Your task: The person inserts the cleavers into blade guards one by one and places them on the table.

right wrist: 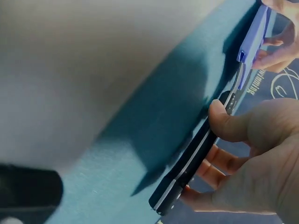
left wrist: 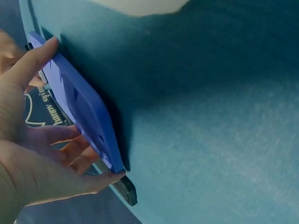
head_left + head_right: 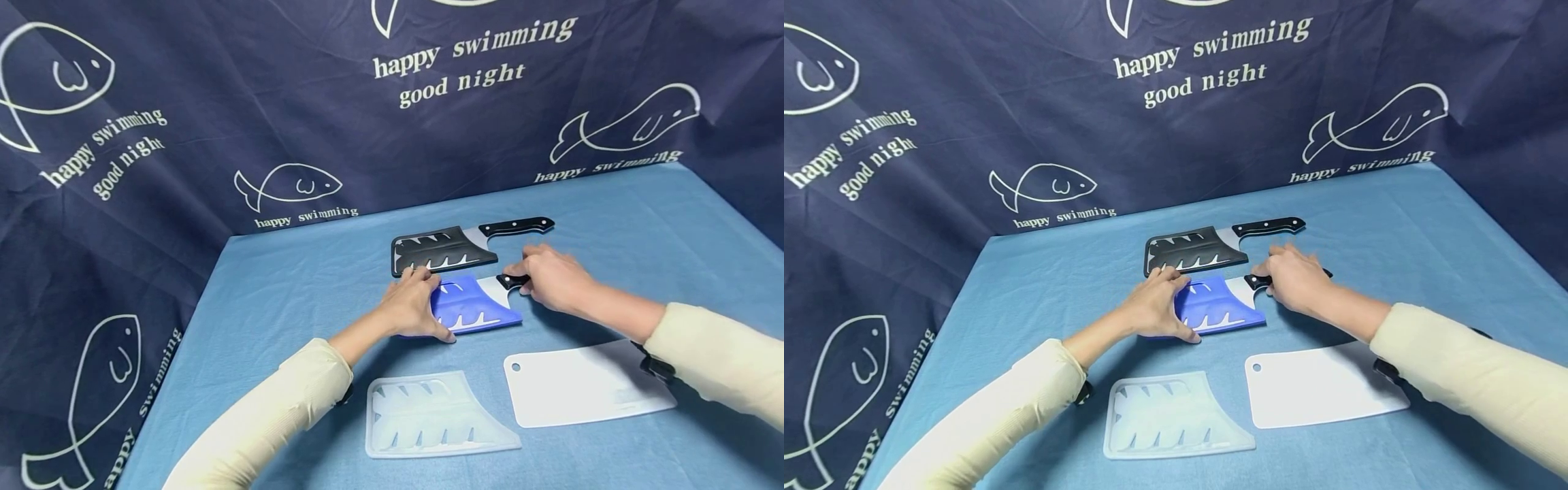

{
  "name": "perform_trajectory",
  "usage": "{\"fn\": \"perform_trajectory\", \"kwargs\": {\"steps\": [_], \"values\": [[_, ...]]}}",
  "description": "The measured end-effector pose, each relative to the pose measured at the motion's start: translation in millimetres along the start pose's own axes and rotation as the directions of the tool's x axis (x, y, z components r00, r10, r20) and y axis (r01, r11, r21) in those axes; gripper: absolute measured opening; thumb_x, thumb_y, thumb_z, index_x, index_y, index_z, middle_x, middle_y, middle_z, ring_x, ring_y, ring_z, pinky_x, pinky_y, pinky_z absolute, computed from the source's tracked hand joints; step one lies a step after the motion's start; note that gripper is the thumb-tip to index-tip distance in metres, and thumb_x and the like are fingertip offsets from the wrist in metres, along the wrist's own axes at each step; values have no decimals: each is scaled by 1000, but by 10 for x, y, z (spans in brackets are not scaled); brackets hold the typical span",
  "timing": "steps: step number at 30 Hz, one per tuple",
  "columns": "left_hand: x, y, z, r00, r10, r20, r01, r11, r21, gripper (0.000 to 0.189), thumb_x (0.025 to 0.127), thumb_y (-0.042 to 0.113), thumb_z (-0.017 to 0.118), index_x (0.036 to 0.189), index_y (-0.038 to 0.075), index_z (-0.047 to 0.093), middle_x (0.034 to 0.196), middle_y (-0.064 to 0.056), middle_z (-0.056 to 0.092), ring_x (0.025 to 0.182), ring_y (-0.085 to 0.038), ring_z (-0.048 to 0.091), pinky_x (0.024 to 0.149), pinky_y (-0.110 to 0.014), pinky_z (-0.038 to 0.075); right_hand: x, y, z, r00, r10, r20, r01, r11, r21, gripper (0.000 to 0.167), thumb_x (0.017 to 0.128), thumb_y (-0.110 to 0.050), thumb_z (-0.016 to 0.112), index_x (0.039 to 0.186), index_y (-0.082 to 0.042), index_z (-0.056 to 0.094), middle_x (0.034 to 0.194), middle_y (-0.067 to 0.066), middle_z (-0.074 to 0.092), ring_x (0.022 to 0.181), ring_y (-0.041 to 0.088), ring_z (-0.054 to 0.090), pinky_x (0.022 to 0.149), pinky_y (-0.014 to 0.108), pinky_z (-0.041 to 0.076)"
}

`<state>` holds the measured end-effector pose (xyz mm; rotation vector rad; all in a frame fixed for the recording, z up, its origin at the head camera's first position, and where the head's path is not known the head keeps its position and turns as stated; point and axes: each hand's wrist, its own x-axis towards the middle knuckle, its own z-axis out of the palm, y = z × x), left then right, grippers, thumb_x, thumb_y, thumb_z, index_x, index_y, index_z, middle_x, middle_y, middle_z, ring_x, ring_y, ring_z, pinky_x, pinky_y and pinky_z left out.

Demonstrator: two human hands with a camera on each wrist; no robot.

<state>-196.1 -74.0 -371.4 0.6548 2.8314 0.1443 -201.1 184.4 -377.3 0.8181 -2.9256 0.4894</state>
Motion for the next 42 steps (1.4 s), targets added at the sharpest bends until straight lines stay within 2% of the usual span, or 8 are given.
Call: {"fn": "perform_trajectory", "kwargs": {"steps": [12,26,30,35,42], "values": [[-33,-27,56,1000,27,-3,-27,999,-35,105,58,58,85,144,14,44,137,-1,41,126,-19,36,100,-45,38,-35,0,42,999,18,42,-16,999,-40,37,80,-5,73,117,-10,71,73,-1,40,76,22,44,51,35,35],[-59,-36,86,1000,21,-10,-22,999,-23,108,59,62,82,147,14,40,140,-1,37,126,-19,33,100,-44,33,-51,-2,35,993,73,96,-72,997,-12,43,82,-8,72,124,-10,66,85,4,46,80,24,42,62,40,30],[-71,-39,71,999,26,-39,-28,998,-47,109,58,61,83,147,15,39,142,-2,37,127,-19,33,100,-44,32,-62,6,26,992,84,89,-84,996,-1,48,81,-13,75,128,-10,63,87,5,48,83,24,42,64,42,28],[-126,-61,16,995,52,-83,-58,996,-74,108,59,60,83,147,17,39,145,-4,36,127,-19,33,103,-46,29,-102,32,-32,996,75,43,-75,997,1,53,78,-16,78,129,-8,62,96,8,55,88,26,45,68,49,30],[-234,-114,-48,989,72,-130,-84,993,-87,104,62,59,82,147,16,40,145,-3,38,130,-19,34,104,-46,29,-204,58,-142,998,66,14,-66,997,-29,54,78,-17,78,129,-9,62,107,10,57,92,26,46,69,47,28]]}}
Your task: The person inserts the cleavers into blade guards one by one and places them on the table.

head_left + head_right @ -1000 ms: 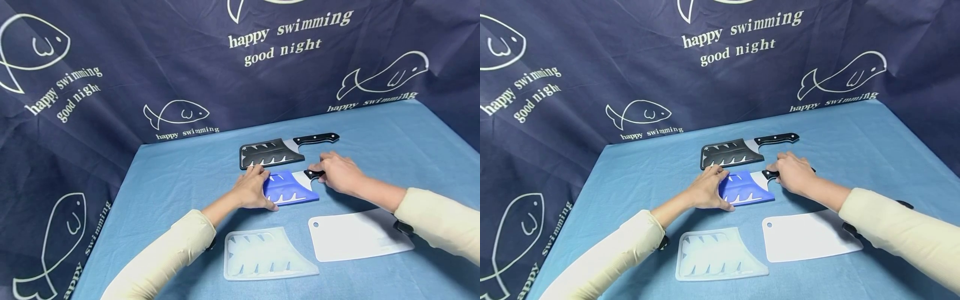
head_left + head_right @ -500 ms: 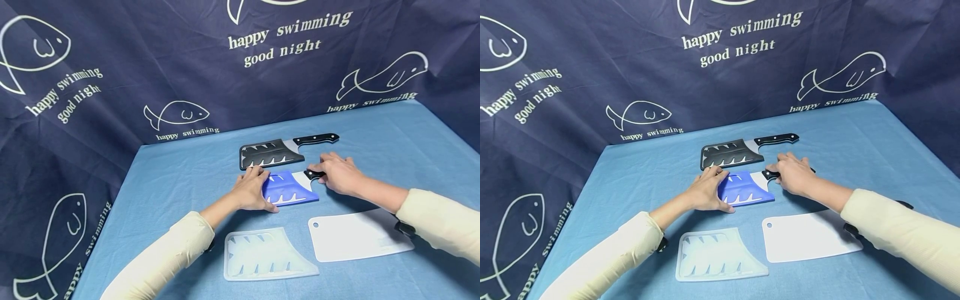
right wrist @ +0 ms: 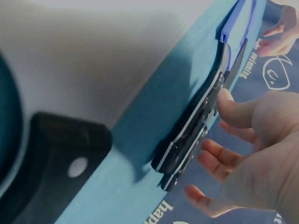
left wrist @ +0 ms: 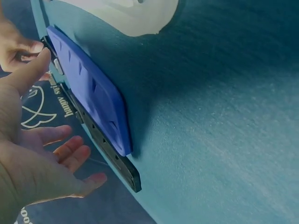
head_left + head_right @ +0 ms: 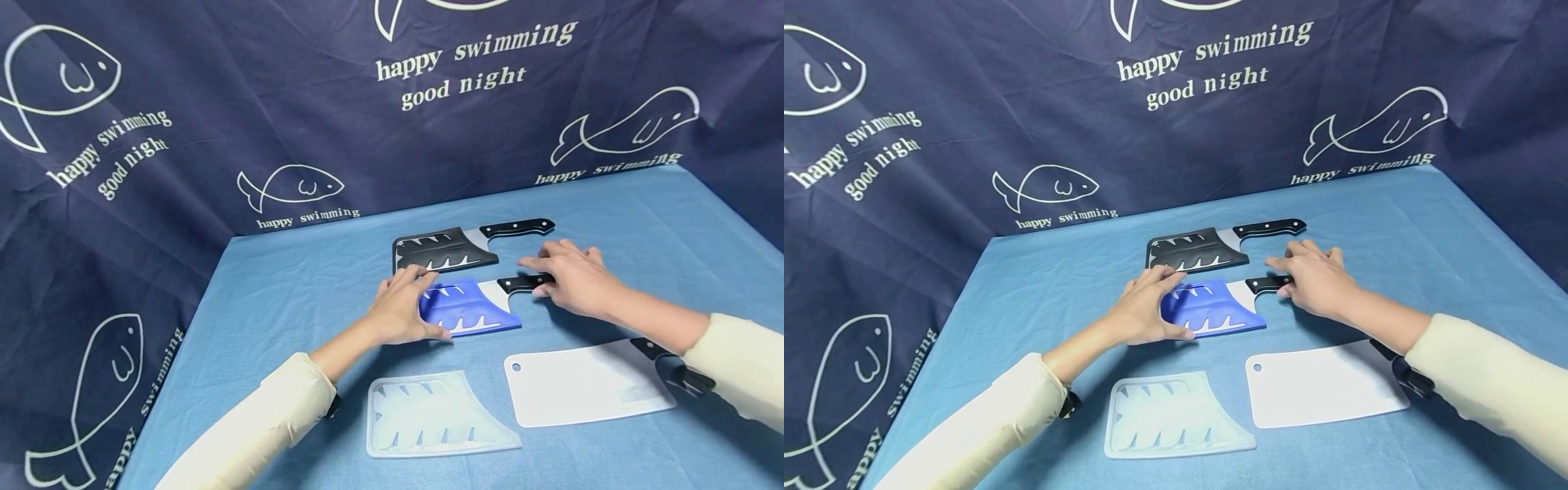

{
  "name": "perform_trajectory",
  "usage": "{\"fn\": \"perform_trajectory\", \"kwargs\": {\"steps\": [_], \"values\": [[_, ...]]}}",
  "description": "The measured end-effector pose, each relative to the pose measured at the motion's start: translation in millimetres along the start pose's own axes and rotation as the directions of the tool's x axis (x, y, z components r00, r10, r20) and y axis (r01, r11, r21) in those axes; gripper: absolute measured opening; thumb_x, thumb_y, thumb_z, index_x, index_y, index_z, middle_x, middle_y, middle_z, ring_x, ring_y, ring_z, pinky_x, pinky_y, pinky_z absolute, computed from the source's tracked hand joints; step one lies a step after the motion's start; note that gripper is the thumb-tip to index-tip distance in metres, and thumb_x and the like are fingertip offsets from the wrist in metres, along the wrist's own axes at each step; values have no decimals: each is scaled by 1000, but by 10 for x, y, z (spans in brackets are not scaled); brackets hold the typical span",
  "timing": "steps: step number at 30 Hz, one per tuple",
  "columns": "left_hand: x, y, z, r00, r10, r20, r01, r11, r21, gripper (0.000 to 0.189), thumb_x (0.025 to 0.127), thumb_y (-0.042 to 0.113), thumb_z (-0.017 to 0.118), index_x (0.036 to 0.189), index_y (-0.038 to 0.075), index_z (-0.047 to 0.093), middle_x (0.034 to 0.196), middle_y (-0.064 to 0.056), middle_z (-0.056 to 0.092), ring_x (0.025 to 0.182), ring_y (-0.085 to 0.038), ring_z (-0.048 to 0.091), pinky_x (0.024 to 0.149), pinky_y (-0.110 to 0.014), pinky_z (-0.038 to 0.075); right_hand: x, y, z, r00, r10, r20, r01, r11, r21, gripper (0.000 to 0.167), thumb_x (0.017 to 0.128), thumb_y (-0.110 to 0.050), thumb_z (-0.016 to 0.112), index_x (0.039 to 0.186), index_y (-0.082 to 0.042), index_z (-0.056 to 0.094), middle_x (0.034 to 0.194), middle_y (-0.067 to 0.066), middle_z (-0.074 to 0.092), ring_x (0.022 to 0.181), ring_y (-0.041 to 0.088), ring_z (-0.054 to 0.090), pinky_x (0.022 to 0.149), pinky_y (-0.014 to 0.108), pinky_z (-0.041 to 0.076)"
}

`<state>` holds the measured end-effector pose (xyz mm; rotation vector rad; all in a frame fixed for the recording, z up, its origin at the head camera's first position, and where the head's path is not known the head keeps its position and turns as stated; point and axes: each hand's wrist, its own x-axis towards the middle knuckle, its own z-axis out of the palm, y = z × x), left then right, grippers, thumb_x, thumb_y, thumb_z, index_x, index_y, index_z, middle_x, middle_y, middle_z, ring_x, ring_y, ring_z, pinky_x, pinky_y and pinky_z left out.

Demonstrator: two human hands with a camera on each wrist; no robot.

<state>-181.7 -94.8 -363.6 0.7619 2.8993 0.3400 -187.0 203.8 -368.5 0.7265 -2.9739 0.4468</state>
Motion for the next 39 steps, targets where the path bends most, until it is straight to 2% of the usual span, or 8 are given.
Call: {"fn": "perform_trajectory", "kwargs": {"steps": [8,16,20,25,33,39], "values": [[-185,-42,-45,999,33,26,-32,999,-23,93,68,58,78,144,15,45,146,-5,38,131,-22,34,103,-48,28,-216,49,-93,999,7,-46,-6,1000,5,49,79,-15,78,126,-10,65,111,12,58,101,29,48,72,49,28],[-426,-98,-70,996,80,-45,-82,996,-44,82,69,55,79,136,16,55,141,-7,42,125,-23,39,100,-49,29,-454,138,-159,997,-8,-79,6,1000,-26,50,75,-15,80,123,-11,66,109,10,58,97,26,48,70,45,26],[-529,-98,-93,995,78,-60,-82,995,-53,78,70,53,79,135,15,56,140,-7,44,124,-23,40,100,-50,29,-554,181,-195,995,-31,-98,26,998,-49,49,73,-15,82,121,-12,68,107,8,58,94,24,49,69,44,26],[-655,-56,-123,997,59,-45,-61,998,-36,80,71,55,78,134,13,56,140,-6,45,125,-22,40,101,-49,29,-657,228,-242,994,-41,-105,34,997,-72,51,71,-16,83,120,-12,69,107,7,59,95,22,49,69,46,28],[-839,7,-110,998,62,-15,-62,998,-2,82,71,56,77,138,15,53,142,-4,44,128,-21,39,105,-50,27,-815,327,-254,998,-9,-66,3,996,-89,53,71,-16,83,122,-13,67,109,7,58,97,23,49,70,45,27],[-933,31,-57,998,67,8,-67,997,48,90,70,59,76,142,12,48,142,-4,44,131,-23,38,108,-51,25,-929,421,-225,999,37,-3,-37,993,-112,52,71,-19,83,120,-15,68,112,9,58,99,26,51,70,45,29]]}}
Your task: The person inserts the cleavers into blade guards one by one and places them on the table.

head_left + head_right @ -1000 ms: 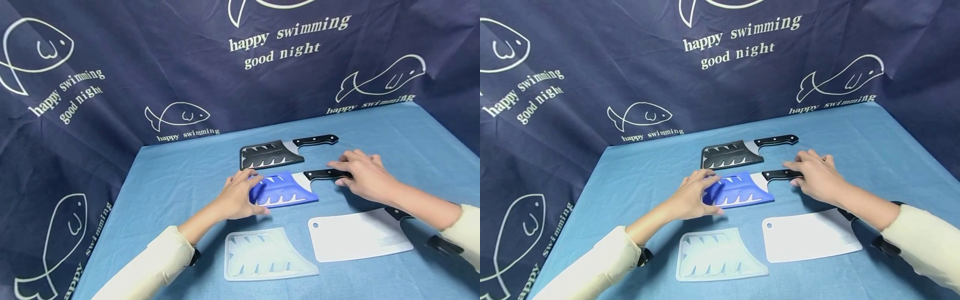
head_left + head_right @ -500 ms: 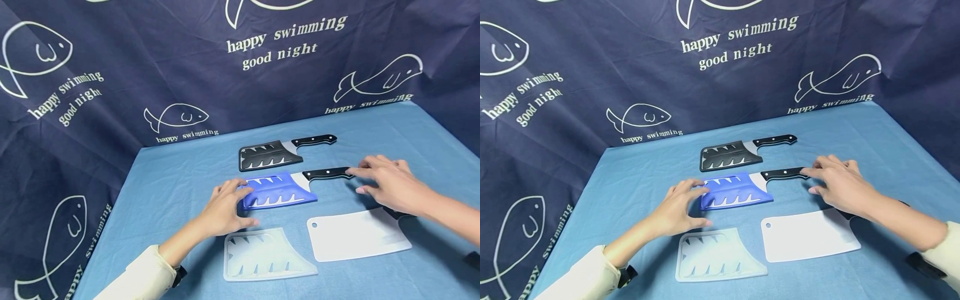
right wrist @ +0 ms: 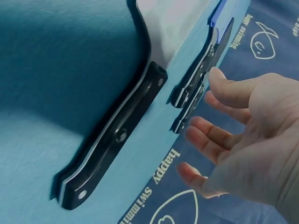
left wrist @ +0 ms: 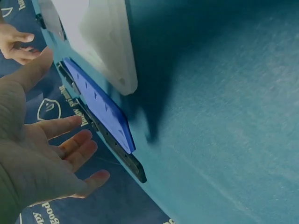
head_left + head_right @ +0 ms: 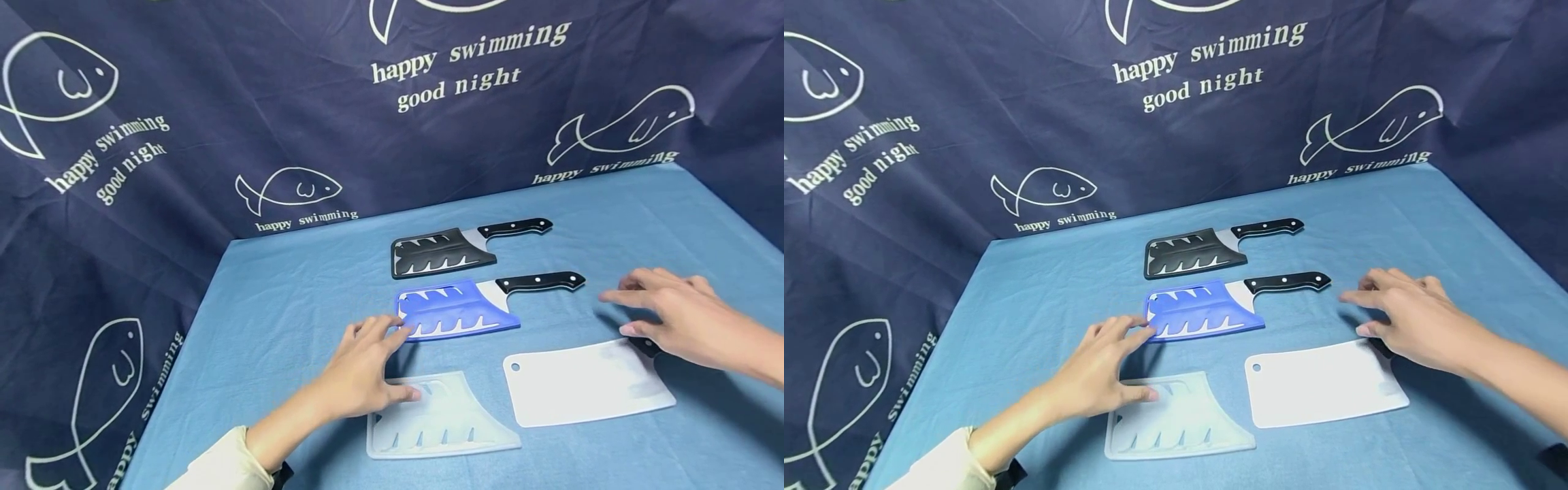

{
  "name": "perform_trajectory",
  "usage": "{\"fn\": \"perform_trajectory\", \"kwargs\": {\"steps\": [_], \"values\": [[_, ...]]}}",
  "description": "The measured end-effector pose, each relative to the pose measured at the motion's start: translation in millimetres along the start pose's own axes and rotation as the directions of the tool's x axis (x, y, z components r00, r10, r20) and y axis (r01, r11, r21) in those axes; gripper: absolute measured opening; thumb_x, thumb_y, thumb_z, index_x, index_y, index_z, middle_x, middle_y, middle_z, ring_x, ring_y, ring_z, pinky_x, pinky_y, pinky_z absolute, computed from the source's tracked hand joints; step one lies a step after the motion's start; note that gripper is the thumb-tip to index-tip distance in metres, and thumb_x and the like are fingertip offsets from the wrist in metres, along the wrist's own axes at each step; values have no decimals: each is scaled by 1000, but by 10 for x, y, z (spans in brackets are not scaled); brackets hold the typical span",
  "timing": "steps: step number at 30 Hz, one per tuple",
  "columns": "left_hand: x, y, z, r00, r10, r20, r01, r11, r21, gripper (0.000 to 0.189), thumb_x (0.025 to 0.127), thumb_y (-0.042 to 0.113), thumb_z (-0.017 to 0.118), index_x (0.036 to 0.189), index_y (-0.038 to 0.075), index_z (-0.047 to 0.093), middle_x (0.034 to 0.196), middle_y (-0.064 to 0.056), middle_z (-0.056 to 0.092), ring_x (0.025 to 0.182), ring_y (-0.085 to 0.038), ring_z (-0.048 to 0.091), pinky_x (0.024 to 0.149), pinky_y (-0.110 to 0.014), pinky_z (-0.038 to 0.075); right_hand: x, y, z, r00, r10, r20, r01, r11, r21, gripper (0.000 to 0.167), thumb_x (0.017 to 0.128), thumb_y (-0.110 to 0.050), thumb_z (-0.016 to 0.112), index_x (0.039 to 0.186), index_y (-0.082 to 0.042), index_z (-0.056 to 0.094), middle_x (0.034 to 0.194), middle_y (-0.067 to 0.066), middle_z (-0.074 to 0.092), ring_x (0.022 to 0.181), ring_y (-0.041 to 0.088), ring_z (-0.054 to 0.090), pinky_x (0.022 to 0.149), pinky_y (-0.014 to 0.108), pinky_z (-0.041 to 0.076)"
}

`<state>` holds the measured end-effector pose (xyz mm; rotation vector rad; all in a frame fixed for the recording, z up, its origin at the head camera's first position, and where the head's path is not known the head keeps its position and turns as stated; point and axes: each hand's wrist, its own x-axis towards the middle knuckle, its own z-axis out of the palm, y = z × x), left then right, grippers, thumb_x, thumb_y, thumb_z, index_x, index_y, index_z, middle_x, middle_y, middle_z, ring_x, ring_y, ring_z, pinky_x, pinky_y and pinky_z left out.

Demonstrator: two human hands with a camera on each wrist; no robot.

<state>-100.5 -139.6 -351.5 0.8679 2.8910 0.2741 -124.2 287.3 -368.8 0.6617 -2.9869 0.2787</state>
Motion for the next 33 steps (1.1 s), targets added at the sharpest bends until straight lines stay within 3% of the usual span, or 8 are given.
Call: {"fn": "perform_trajectory", "kwargs": {"steps": [5,10,14,24,33], "values": [[-58,45,32,999,10,41,-12,999,49,95,69,63,75,144,14,44,145,-5,40,133,-25,36,109,-52,24,-92,103,4,1000,13,29,-13,1000,-15,60,64,-19,87,121,-17,68,112,10,58,99,27,55,71,48,31],[-107,80,90,995,32,90,-38,997,67,104,64,70,73,148,19,37,149,-4,33,136,-25,32,106,-53,27,-152,215,11,987,60,147,-52,997,-60,76,59,-27,90,129,-17,62,119,14,55,103,32,54,71,51,33],[-139,93,152,994,50,92,-56,996,65,109,60,77,70,148,21,35,149,-5,32,136,-26,31,105,-54,28,-177,270,60,973,83,214,-62,993,-105,86,55,-35,90,133,-17,59,125,18,52,108,36,51,72,56,35],[-215,140,256,995,89,38,-92,992,81,116,56,82,67,149,22,33,149,-5,30,136,-25,28,106,-58,22,-240,333,150,971,95,221,-67,989,-133,81,58,-32,89,132,-16,59,121,17,52,103,36,52,69,56,35],[-289,191,359,999,34,38,-37,997,67,125,52,84,67,151,19,30,147,-4,32,132,-23,31,101,-56,27,-276,343,214,978,76,196,-50,990,-135,75,60,-28,89,129,-17,62,119,16,54,102,35,52,70,55,36]]}}
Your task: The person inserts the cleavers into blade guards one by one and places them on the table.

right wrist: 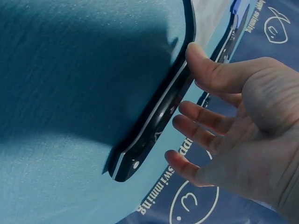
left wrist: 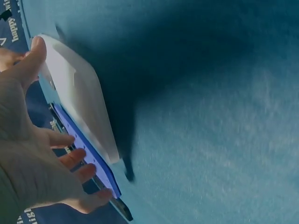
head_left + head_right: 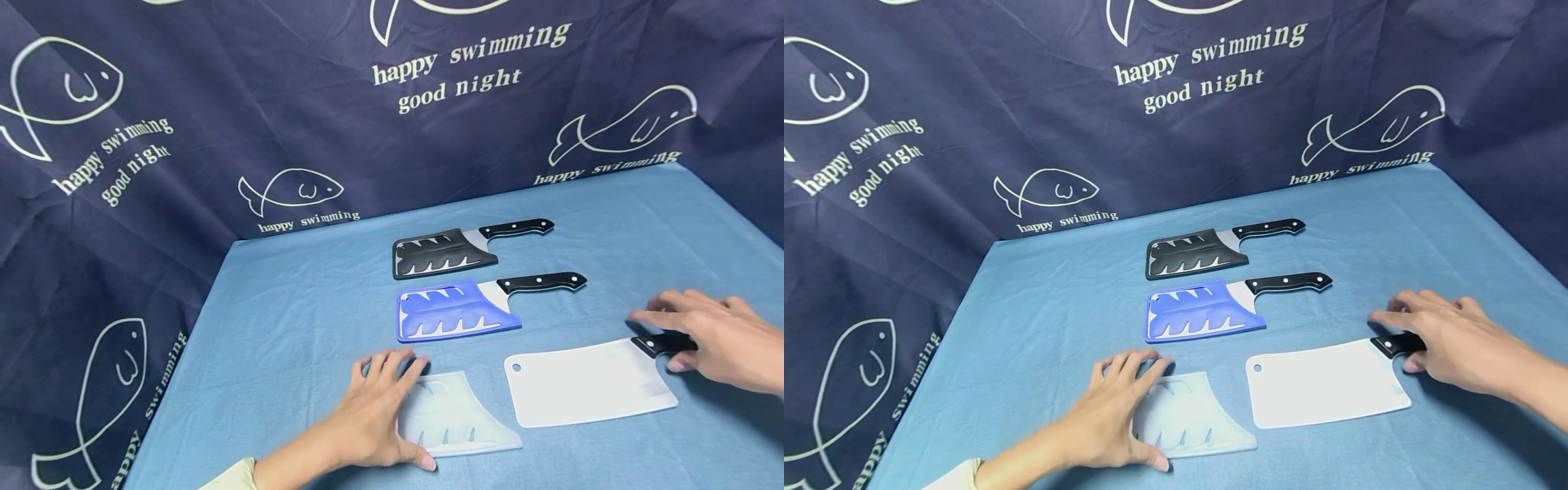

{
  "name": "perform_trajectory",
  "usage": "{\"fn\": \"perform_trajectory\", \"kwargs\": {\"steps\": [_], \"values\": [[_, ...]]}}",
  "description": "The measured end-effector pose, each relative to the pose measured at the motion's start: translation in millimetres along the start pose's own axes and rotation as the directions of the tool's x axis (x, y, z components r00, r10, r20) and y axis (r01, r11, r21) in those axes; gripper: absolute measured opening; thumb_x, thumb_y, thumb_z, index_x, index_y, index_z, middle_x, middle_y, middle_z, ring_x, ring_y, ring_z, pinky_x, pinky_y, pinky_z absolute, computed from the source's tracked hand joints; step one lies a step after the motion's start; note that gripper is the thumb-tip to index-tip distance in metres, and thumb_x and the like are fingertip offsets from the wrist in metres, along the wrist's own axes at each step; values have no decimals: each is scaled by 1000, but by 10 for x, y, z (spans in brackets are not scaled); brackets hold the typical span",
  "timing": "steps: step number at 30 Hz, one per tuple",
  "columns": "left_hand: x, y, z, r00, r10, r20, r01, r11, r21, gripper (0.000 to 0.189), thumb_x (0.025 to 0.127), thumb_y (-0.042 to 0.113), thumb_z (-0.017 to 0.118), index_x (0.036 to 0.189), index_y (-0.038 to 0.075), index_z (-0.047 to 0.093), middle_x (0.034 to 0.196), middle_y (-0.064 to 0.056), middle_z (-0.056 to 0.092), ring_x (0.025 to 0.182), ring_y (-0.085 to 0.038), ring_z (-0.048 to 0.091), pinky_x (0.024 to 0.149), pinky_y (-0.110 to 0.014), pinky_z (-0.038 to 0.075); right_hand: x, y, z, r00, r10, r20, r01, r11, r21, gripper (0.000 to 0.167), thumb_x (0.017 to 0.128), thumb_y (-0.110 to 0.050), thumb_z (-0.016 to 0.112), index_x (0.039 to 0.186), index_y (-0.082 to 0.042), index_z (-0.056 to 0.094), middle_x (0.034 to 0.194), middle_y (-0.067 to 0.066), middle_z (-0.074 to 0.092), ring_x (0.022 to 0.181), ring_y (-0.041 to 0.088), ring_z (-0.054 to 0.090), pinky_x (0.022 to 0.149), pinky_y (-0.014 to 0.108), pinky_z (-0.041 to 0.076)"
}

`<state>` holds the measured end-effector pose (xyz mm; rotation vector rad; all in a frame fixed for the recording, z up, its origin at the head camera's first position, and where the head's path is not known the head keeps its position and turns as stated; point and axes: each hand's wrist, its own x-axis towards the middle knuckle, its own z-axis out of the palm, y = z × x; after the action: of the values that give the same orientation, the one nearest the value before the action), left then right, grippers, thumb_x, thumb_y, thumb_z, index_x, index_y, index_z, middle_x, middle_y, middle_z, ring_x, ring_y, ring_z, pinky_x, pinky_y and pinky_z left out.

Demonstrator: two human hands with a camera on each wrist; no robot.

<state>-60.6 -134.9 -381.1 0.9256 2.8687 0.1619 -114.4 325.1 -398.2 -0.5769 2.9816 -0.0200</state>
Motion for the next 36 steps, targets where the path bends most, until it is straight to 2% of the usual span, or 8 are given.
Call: {"fn": "perform_trajectory", "kwargs": {"steps": [8,12,21,22,24,26,28,36], "values": [[-22,67,35,994,-81,79,82,997,-1,132,48,81,72,153,17,25,145,-3,33,128,-23,34,97,-52,32,-6,6,55,999,-38,-19,38,999,-2,67,61,-25,89,124,-19,66,111,9,56,94,27,55,64,48,38],[-16,85,34,992,-78,98,80,997,-14,126,51,76,76,151,17,30,142,-3,35,125,-22,36,94,-50,34,-29,4,65,990,-100,-95,102,995,11,61,60,-23,88,118,-18,70,103,5,56,83,18,52,58,36,36],[-10,109,16,993,-75,96,80,996,-49,113,55,65,82,146,14,39,133,0,41,115,-18,39,88,-44,35,-58,71,149,913,-224,-340,245,969,18,54,51,-8,88,103,-19,76,88,-9,51,68,-2,35,50,21,29],[-9,111,14,993,-76,92,81,996,-49,113,54,65,82,146,14,40,132,0,41,114,-18,39,88,-43,35,-56,83,158,907,-231,-353,257,966,28,44,60,-19,86,103,-19,76,87,-11,50,68,-3,34,50,20,29],[-4,114,14,993,-78,85,82,995,-48,112,54,64,83,145,14,42,131,0,42,114,-17,39,87,-42,35,-53,102,177,893,-241,-379,276,960,40,34,78,-43,71,101,-19,77,86,-14,49,68,-5,33,50,20,29],[0,115,14,994,-78,78,82,995,-50,111,53,63,84,144,14,43,130,0,43,113,-17,40,86,-42,35,-50,115,190,886,-243,-395,287,956,54,56,87,-62,42,101,-20,77,85,-16,49,69,-6,33,50,19,30],[4,115,12,994,-80,72,84,995,-55,111,52,62,85,144,14,44,129,1,44,113,-16,40,86,-41,34,-46,119,200,879,-248,-408,296,954,57,83,86,-67,10,100,-20,77,84,-18,48,69,-6,33,50,19,30],[11,105,10,994,-85,70,90,993,-81,108,51,58,87,141,15,48,126,1,45,109,-15,41,85,-41,34,-59,59,187,859,-251,-446,290,957,18,83,91,-64,8,98,-19,77,81,-18,48,69,-4,35,48,20,28]]}}
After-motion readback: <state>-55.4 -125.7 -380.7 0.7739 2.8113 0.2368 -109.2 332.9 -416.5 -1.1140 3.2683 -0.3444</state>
